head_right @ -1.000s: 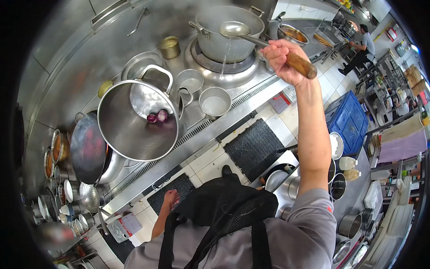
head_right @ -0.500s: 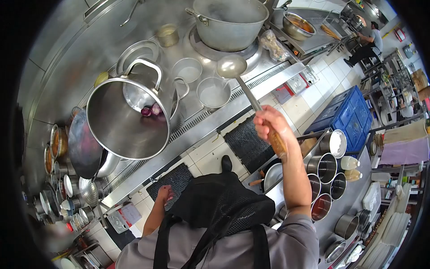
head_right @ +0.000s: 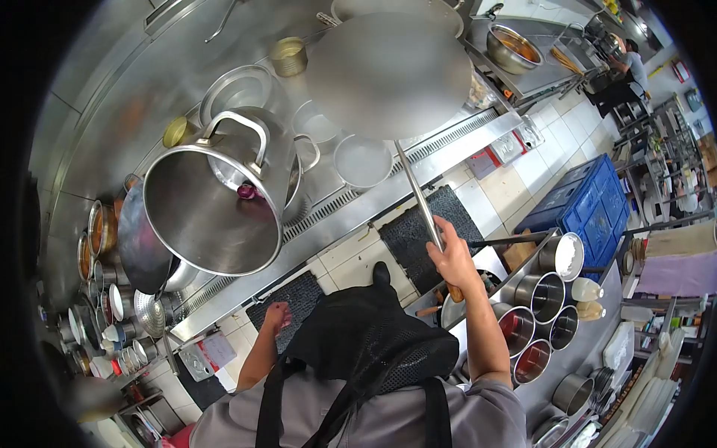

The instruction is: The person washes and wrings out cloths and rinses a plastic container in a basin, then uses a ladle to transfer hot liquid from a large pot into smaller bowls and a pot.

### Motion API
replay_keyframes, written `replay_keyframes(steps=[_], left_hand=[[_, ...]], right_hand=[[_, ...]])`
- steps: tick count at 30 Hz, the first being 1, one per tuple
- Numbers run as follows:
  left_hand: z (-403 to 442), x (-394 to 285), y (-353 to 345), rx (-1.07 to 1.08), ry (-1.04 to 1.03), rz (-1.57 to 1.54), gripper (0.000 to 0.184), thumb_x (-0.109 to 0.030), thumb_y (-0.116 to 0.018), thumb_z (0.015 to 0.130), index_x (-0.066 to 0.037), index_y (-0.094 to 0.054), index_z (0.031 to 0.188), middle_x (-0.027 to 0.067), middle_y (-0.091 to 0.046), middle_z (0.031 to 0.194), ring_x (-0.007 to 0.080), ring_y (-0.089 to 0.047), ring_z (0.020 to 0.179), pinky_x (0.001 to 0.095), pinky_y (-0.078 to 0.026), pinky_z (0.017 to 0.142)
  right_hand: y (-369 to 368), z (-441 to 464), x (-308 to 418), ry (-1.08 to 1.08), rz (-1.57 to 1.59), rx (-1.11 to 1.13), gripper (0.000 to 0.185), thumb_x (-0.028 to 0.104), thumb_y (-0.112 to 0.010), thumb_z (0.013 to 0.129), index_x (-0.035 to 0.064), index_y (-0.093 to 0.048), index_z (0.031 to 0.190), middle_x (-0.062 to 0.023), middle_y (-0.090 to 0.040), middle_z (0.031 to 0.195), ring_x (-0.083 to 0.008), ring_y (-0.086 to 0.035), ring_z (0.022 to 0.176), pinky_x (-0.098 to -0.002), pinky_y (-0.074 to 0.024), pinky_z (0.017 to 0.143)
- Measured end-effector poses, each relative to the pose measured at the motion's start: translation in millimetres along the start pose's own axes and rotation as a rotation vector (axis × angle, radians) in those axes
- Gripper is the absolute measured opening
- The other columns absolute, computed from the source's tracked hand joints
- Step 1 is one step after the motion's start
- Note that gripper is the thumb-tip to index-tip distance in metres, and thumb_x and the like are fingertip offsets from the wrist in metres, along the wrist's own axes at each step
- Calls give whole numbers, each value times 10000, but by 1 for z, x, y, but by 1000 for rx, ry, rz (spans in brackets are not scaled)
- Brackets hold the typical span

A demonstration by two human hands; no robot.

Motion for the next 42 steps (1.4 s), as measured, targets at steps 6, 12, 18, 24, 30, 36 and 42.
replay_keyframes(steps=[6,12,18,24,30,36,42], left_hand=[[43,28,2,39,-6,-63,206,-312,-604,918,-111,-615,964,3,-580,746,133,-598,631,289,-496,509],[2,-20,-9,-108,-86,-130,215,-261,-626,918,-62,-601,995,24,-584,768,130,-571,608,269,-456,467],[-24,-80,-33,-118,-359,-133,238,-247,-623,930,-34,-620,1036,55,-609,784,115,-550,611,263,-432,476],[-45,-147,-62,-164,-727,182,255,-273,-630,938,-44,-618,1051,103,-689,882,221,-682,851,359,-531,744],[-67,-157,-59,-145,-743,167,264,-264,-647,929,-30,-608,1044,140,-691,968,246,-680,921,364,-524,817],[-72,-134,-40,-146,-785,199,263,-247,-644,915,-16,-618,1038,146,-698,958,244,-684,904,357,-530,805],[-72,-128,-45,-94,-817,224,267,-239,-628,931,2,-604,1043,69,-654,818,131,-601,733,286,-494,675]], right_hand=[[54,59,50,278,-109,-362,531,105,-611,911,33,-414,1399,-214,-637,885,-317,-636,711,-383,-494,702],[103,196,91,307,-176,-459,513,154,-584,910,25,-406,1374,-325,-649,1018,-499,-622,978,-497,-495,832],[137,308,132,239,-353,-389,383,129,-579,853,-74,-552,1176,-255,-680,844,-376,-683,689,-451,-541,651],[111,358,140,-229,512,228,105,83,-568,856,6,-542,788,-69,-594,610,-191,-599,511,-328,-528,471],[95,326,180,-302,1569,488,143,-10,-531,844,5,-423,751,-65,-516,695,-149,-570,541,-231,-514,460],[116,262,229,-239,1678,615,135,-16,-526,833,21,-422,754,-44,-500,696,-137,-561,565,-248,-533,486],[124,211,254,-221,1651,654,148,-12,-493,868,28,-413,750,-25,-487,693,-113,-554,543,-239,-529,481]])
Point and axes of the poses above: each hand's wrist, its own z-axis towards the middle knuckle, its own y-axis out of the back of the hand, x = y × z, the point moved 10 cm from there along z, towards the middle knuckle
